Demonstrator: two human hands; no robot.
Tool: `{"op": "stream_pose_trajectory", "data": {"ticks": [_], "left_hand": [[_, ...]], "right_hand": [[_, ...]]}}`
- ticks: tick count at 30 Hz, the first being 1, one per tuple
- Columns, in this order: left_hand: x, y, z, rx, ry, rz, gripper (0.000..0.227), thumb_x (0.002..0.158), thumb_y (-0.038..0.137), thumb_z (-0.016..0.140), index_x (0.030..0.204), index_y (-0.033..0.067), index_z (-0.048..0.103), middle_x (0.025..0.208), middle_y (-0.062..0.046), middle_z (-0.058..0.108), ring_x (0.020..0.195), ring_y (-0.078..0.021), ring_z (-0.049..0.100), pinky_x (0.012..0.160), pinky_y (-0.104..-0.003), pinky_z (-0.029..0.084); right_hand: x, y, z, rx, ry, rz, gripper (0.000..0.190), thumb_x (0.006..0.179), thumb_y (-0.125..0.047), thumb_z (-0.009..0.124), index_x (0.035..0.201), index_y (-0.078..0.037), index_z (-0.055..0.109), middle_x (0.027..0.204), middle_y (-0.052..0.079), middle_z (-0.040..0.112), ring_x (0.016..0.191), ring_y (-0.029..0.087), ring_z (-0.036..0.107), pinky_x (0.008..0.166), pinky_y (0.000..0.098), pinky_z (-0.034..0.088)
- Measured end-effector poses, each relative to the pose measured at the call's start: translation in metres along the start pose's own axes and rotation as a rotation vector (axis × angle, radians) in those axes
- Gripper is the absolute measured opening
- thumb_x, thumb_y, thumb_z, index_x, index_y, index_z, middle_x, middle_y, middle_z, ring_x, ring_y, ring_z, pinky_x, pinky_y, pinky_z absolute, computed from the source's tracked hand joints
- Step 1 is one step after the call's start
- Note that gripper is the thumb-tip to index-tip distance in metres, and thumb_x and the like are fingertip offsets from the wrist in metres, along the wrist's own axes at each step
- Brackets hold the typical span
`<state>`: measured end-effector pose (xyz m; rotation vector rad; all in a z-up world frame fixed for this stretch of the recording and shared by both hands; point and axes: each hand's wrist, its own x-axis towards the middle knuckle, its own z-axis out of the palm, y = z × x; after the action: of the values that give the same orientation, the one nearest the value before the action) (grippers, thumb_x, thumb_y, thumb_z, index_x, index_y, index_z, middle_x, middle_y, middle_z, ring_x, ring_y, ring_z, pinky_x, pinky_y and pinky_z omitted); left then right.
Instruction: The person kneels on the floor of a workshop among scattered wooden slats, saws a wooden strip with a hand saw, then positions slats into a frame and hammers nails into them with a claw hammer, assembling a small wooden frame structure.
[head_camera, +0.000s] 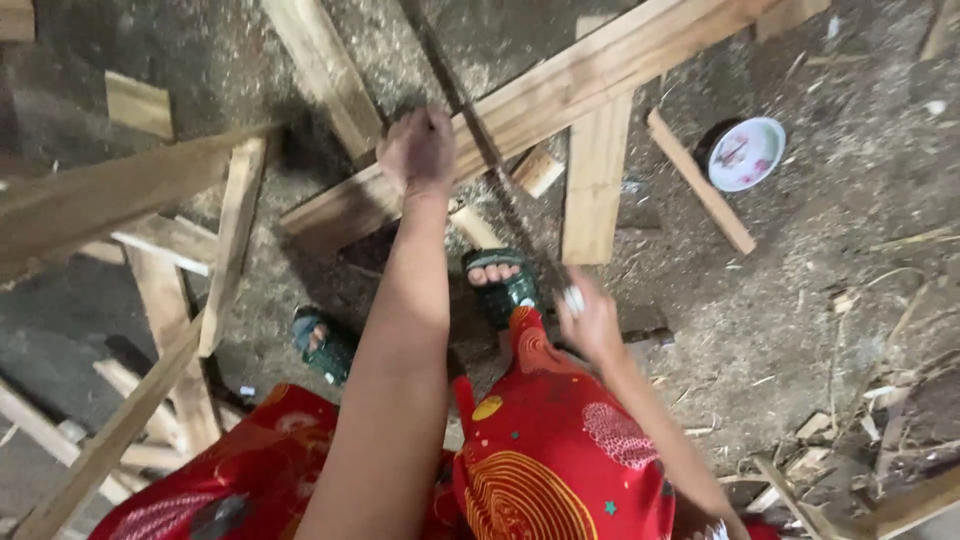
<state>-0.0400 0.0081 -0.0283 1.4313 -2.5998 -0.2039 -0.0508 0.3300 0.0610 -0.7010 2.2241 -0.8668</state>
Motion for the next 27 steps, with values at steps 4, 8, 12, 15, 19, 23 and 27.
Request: {"op": "stream_pose_trajectory", "data": {"ticks": [4, 8, 12, 15, 19, 23, 27], "left_hand": [[0.0, 0.001, -0.009, -0.006, -0.042, -0.03, 0.038, 0.093, 0.026, 0.049, 0.061, 0.0194, 0.067, 0.056, 0.005, 0.065, 0.047, -0.009, 0.052, 0.052, -0.024, 0.041], [-0.001, -0.01, 0.015, -0.095, -0.257, -0.267, 0.045, 0.093, 0.029, 0.043, 0.049, 0.0298, 0.044, 0.045, 0.012, 0.033, 0.045, -0.0058, 0.026, 0.074, -0.026, 0.039], [0.008, 0.004, 0.001, -0.083, -0.321, -0.469, 0.045, 0.086, 0.035, 0.038, 0.056, 0.0208, 0.068, 0.054, 0.005, 0.06, 0.049, -0.0111, 0.044, 0.058, -0.027, 0.039], [0.001, -0.011, 0.015, 0.033, -0.273, -0.215, 0.05, 0.097, 0.035, 0.039, 0.052, 0.0245, 0.055, 0.048, 0.003, 0.05, 0.046, -0.0127, 0.037, 0.069, -0.033, 0.037], [-0.006, -0.009, 0.03, 0.096, -0.341, -0.241, 0.054, 0.097, 0.038, 0.025, 0.055, 0.0241, 0.056, 0.049, 0.002, 0.047, 0.048, -0.0142, 0.035, 0.067, -0.033, 0.039], [0.003, -0.011, 0.02, 0.034, -0.333, -0.284, 0.058, 0.095, 0.043, 0.033, 0.075, 0.0132, 0.079, 0.075, -0.009, 0.075, 0.062, -0.0287, 0.06, 0.071, -0.042, 0.041], [-0.007, -0.041, 0.065, 0.276, 0.054, -0.052, 0.039, 0.09, 0.043, 0.05, 0.059, 0.0224, 0.064, 0.057, -0.005, 0.063, 0.062, -0.0274, 0.069, 0.06, -0.047, 0.052]], "right_hand": [[-0.016, 0.006, -0.01, 0.039, -0.023, 0.017, 0.046, 0.078, -0.001, 0.068, 0.124, 0.002, 0.062, 0.106, 0.021, 0.069, 0.082, 0.033, 0.068, 0.069, 0.0378, 0.056], [0.054, -0.007, 0.019, 0.02, -0.047, 0.028, 0.048, 0.084, -0.006, 0.072, 0.13, 0.003, 0.062, 0.118, 0.023, 0.071, 0.093, 0.035, 0.073, 0.081, 0.0382, 0.062], [-0.042, 0.037, -0.002, -0.017, 0.048, -0.12, 0.046, 0.082, -0.007, 0.073, 0.124, 0.006, 0.062, 0.1, 0.024, 0.071, 0.078, 0.038, 0.069, 0.067, 0.0426, 0.057], [-0.061, 0.044, -0.008, 0.019, -0.047, 0.093, 0.063, 0.071, 0.002, 0.074, 0.132, 0.002, 0.061, 0.121, 0.023, 0.071, 0.084, 0.029, 0.075, 0.07, 0.0314, 0.061], [0.019, 0.007, 0.005, 0.046, -0.019, 0.012, 0.043, 0.084, -0.007, 0.07, 0.125, 0.004, 0.063, 0.112, 0.023, 0.071, 0.091, 0.036, 0.073, 0.076, 0.0385, 0.059], [-0.047, 0.041, -0.013, 0.0, -0.054, -0.024, 0.061, 0.08, -0.004, 0.068, 0.139, 0.001, 0.054, 0.132, 0.025, 0.065, 0.097, 0.038, 0.073, 0.077, 0.041, 0.061], [-0.111, 0.099, 0.016, -0.017, -0.102, 0.312, 0.055, 0.078, -0.033, 0.079, 0.131, -0.025, 0.068, 0.125, 0.005, 0.072, 0.106, 0.033, 0.069, 0.092, 0.0456, 0.058]]}}
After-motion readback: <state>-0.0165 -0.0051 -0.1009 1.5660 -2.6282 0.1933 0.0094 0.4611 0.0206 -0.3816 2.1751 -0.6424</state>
